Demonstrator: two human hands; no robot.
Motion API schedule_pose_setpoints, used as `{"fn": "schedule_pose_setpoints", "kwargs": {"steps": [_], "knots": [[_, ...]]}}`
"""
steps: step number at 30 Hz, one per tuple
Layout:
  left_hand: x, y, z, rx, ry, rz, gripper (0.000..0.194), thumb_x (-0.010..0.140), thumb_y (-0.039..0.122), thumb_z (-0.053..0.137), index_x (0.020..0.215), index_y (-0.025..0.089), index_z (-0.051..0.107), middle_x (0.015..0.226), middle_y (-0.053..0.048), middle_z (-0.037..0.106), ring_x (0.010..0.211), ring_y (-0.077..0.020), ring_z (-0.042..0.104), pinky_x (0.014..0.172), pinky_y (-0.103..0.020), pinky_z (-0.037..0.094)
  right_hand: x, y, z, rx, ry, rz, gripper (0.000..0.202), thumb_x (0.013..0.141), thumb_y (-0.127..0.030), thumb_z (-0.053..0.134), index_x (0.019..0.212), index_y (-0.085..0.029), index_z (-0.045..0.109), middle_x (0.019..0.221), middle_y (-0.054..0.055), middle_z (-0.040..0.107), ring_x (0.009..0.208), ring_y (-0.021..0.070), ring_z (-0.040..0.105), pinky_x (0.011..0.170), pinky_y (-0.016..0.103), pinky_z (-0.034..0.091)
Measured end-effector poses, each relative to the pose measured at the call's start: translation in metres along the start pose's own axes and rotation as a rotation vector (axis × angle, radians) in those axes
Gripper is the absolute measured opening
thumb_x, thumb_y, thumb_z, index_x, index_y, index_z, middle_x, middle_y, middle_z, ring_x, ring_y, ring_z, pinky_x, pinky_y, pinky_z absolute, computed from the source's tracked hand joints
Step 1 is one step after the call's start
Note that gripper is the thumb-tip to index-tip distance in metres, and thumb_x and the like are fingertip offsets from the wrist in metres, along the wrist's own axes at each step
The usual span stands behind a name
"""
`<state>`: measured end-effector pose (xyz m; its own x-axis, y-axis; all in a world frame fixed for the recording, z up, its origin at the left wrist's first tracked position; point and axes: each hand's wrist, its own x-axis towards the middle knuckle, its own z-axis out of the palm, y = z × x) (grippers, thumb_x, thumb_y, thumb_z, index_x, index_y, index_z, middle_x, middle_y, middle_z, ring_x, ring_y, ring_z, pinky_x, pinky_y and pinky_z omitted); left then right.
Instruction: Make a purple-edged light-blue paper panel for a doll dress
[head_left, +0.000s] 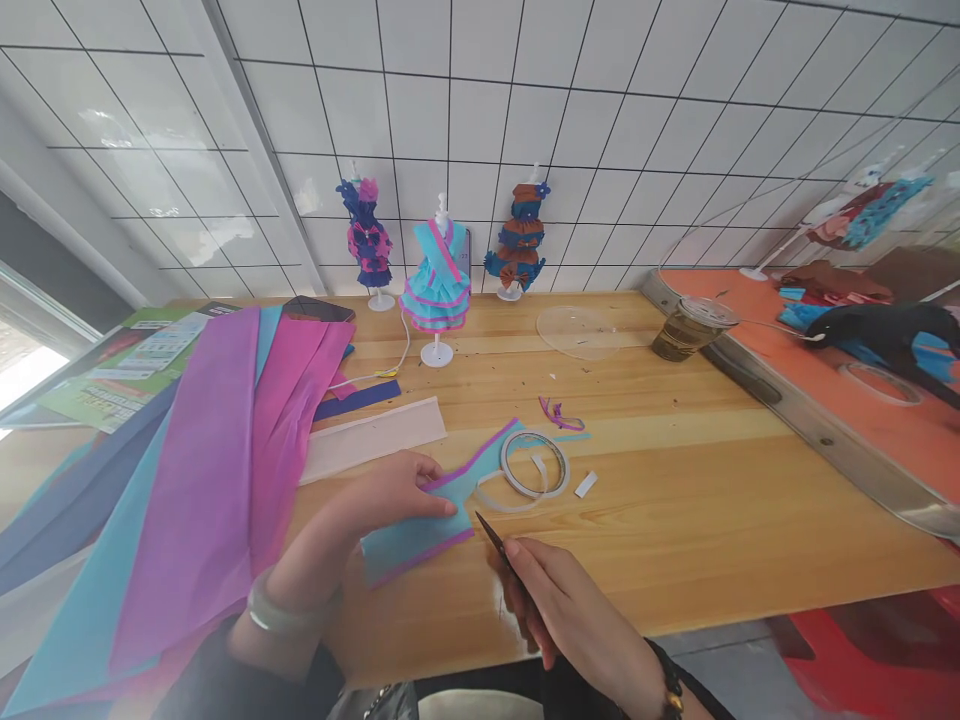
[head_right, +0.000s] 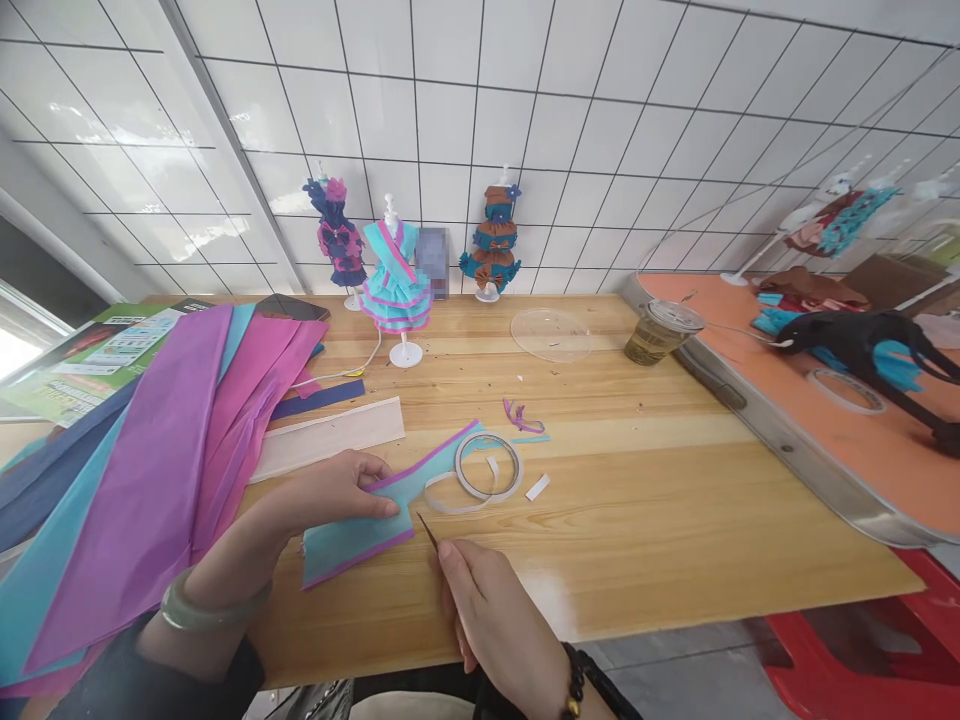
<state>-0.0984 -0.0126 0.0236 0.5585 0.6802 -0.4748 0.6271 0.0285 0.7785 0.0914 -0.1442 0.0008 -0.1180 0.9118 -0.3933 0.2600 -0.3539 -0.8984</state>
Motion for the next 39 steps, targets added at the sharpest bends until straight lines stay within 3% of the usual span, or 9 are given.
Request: {"fn": "schedule_pose_setpoints", "kwargs": {"steps": [5,9,18,24,29,35,39], "knots": [[0.001,0.002,0.003,-0.122,-0.008,0.027,0.053,0.060,0.038,0.067,0.110,0.020,0.058,0.098,-0.002,0.067,0.091,-0.0216,0.059,0.076,-0.029,0.043,0.006,-0.003,0.004,0.140,-0.049,0.106,0.049,0.084,-0.060,0.029,0.075,-0.016,0.048,0.053,-0.005,0.049,0.029,0.0045,0.043,0.028,0.015,0.029],[0.001,0.002,0.005,-0.194,0.023,-0.003,0.053,0.062,0.034,0.067,0.111,0.019,0.056,0.101,-0.004,0.066,0.093,-0.0224,0.059,0.077,-0.031,0.043,0.012,-0.011,0.009,0.237,-0.119,0.143,0.050,0.079,-0.063,0.032,0.081,-0.016,0.047,0.053,-0.005,0.051,0.029,0.0062,0.047,0.028,0.015,0.030],[0.003,0.000,0.007,-0.342,0.039,0.018,0.049,0.064,0.030,0.066,0.110,0.016,0.055,0.097,-0.005,0.065,0.090,-0.0204,0.059,0.080,-0.032,0.043,0.028,-0.014,0.014,0.321,-0.130,0.100,0.049,0.078,-0.064,0.037,0.083,-0.016,0.046,0.055,-0.005,0.052,0.032,0.0084,0.052,0.031,0.017,0.035],[0.003,0.000,0.007,-0.375,0.044,-0.011,0.055,0.064,0.029,0.066,0.115,0.017,0.051,0.088,-0.002,0.065,0.078,-0.0165,0.059,0.073,-0.029,0.044,0.036,-0.018,0.012,0.255,-0.131,0.073,0.049,0.079,-0.064,0.036,0.063,-0.017,0.044,0.045,-0.006,0.046,0.030,0.0079,0.048,0.030,0.017,0.031],[0.004,-0.004,0.008,-0.393,0.043,-0.013,0.057,0.064,0.029,0.066,0.117,0.018,0.049,0.086,-0.002,0.065,0.076,-0.0165,0.059,0.072,-0.030,0.043,0.042,-0.017,0.016,0.250,-0.140,0.041,0.048,0.083,-0.059,0.034,0.060,-0.018,0.043,0.034,-0.008,0.039,0.029,0.0081,0.043,0.031,0.017,0.035],[0.004,-0.008,0.010,-0.416,0.052,-0.008,0.058,0.063,0.029,0.066,0.118,0.020,0.050,0.088,-0.002,0.066,0.079,-0.0174,0.060,0.073,-0.030,0.043,0.043,-0.020,0.019,0.289,-0.100,-0.004,0.040,0.084,-0.054,0.037,0.068,-0.018,0.046,0.051,-0.008,0.042,0.030,0.0046,0.038,0.030,0.018,0.040],[0.004,-0.008,0.010,-0.421,0.055,-0.010,0.059,0.064,0.029,0.066,0.120,0.021,0.049,0.088,-0.001,0.066,0.079,-0.0169,0.059,0.073,-0.030,0.043,0.044,-0.019,0.022,0.280,-0.072,-0.002,0.040,0.085,-0.054,0.036,0.067,-0.019,0.043,0.051,-0.008,0.040,0.029,0.0037,0.035,0.027,0.016,0.038]]}}
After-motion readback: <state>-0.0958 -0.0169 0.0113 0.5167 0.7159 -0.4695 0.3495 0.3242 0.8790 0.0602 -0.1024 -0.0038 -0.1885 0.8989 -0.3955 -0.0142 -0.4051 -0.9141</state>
